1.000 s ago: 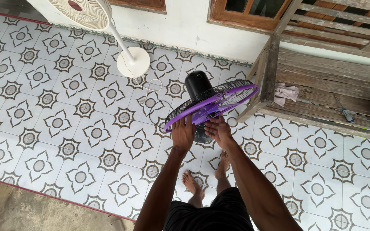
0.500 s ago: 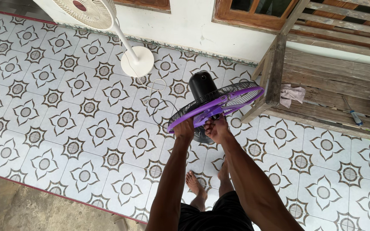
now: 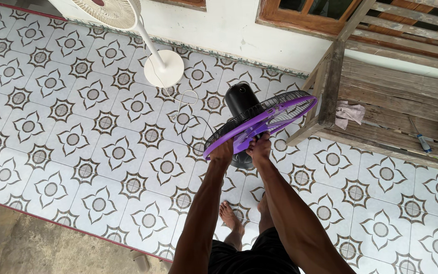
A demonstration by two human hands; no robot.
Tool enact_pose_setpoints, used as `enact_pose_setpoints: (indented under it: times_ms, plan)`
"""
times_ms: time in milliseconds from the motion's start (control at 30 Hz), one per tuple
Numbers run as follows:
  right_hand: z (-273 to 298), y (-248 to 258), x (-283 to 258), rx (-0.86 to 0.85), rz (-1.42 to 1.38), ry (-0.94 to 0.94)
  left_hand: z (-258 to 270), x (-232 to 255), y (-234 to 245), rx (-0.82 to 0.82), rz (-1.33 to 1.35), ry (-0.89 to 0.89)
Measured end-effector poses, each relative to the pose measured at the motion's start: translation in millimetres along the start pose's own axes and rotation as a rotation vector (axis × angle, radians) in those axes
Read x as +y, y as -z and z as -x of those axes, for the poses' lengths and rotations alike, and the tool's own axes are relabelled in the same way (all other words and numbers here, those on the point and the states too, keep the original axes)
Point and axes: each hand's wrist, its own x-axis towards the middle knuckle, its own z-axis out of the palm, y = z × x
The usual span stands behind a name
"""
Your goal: The person assembles a standing fan by attaching the purple fan blades to the motor, securing the front cage, and tightening the assembly with a screwdriver. The person also wipes the fan cage with a cloth during the process.
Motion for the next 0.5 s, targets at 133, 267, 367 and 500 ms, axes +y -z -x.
enact_pose_setpoints:
  times_ms: [133,267,367,500]
  plan:
    - [6,2,2,0.08,0.104,0.106,2,4,-2,-0.282,0.061,0.095]
    - [2,7,12,0.058,0.179,0.151,-11,3,15,-0.558,0.025,0.171]
    - [-1,24,14,0.009,0.141,0.134,-25,17,49,-0.381,0.168,0.146]
    - [-3,48,20,0.099,0.084,0.032,-35,49,114,-0.167,0.379,0.226]
